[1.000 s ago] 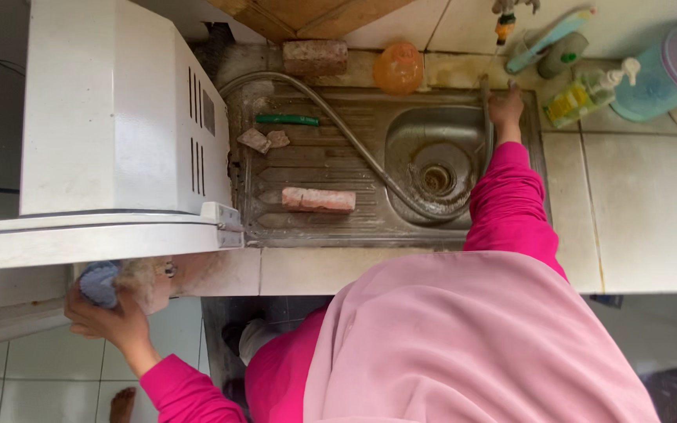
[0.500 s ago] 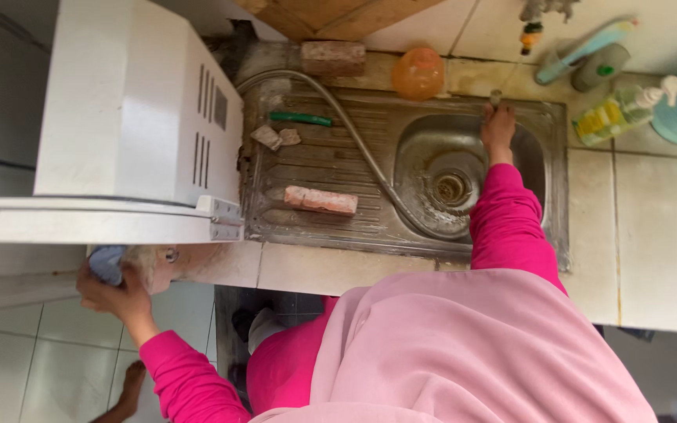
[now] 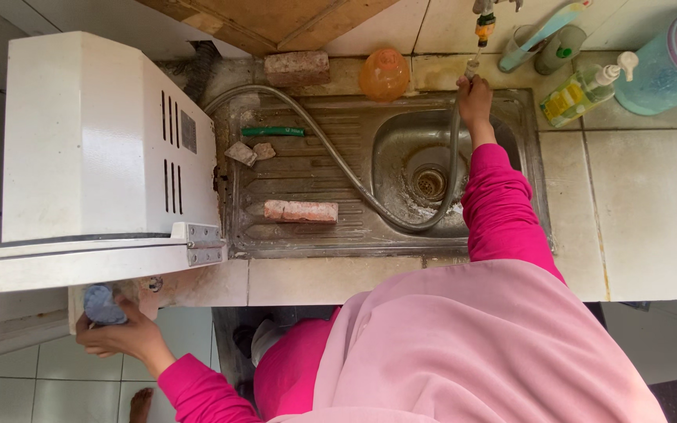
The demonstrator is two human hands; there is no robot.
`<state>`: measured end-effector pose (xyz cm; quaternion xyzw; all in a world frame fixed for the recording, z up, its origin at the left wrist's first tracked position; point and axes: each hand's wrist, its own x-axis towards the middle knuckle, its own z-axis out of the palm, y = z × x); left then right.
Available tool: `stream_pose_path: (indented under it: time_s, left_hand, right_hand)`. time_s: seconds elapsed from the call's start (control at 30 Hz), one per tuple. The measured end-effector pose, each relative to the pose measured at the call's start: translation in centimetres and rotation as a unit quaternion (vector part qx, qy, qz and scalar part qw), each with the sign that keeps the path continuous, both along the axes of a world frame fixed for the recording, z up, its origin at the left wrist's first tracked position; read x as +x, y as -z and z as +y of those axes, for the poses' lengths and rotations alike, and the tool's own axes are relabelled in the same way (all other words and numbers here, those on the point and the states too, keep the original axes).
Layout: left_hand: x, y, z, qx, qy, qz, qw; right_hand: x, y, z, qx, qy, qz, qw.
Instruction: The person holds a blue dental impression tray and presses its edges against the abrasive wheel of a benchtop model trimmer, rotating it to grind and smooth the borders. They briefly turn on the faucet to rinse the tray, then resume grinding, and finally handle a yellow dental model at the trimmer.
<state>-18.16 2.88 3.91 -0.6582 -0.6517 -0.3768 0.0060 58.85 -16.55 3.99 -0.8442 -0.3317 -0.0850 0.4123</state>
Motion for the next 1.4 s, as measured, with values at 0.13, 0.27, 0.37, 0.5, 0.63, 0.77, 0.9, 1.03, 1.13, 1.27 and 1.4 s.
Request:
stream_pose_path:
  time_s: [0.13,0.27,0.37,0.5,0.63,0.77,0.9,1.03,1.13,1.27,1.4]
  left_hand:
    - [0.5,-0.2,-1.2,-0.015,-0.013,-0.005,1.0]
    - [0.6,-0.2,-1.5,-0.015,-0.008,0.02,1.0]
    - [0.7,0.1,-1.5,-0.02,-0.014,0.01,1.0]
    - [0.8,0.2,-1.6,-0.009,-0.007,0.021,1.0]
    - [1.3,0.0,-1.7,-0.011,-0.005,0.028,1.0]
    - [1.8,0.1,-1.7,-0.014,-0.012,0.006,1.0]
    - [2.1,0.3,-1.2,0.001,-0.014,0.027,1.0]
    - [2.0,0.4,-1.2,0.004,-0.018,0.039,0.999]
    - [2.0,0.5,-1.7,-0.002,-0.02,0.017,1.0]
    - [2.8,0.6,-1.8,0.003,-0.023,-0.006,1.0]
    - [3.7,0.4,-2.0,0.007,-0.027,-0.013,1.0]
  right_hand:
    - [0.7,-0.6,0.3,0.036,-0.012,0.002,0.999]
    - [1.7,-1.3,0.2,0.016,-0.011,0.007,1.0]
    - [2.1,-1.5,0.1,0.041,-0.027,-0.02,0.999]
    - [2.4,-1.4,0.4,0.089,-0.038,-0.053,0.994]
    - [2.7,-1.3,1.7,0.192,-0.058,0.124,0.972]
    - [2.7,-1.4,2.8,0.14,0.051,0.072,0.986]
    - [2.6,-1.8,3.7,0.162,0.058,0.05,0.984]
    - [2.8,-2.1,3.4,0.18,0.033,0.151,0.971]
    - [3.8,-2.6,1.9,0.116,-0.02,0.174,0.978]
    - [5.4,-3.9,-0.6,-0.04,-0.068,0.078,0.994]
    - [5.4,-4.9,-0.9,-0.022,-0.067,0.085,0.994]
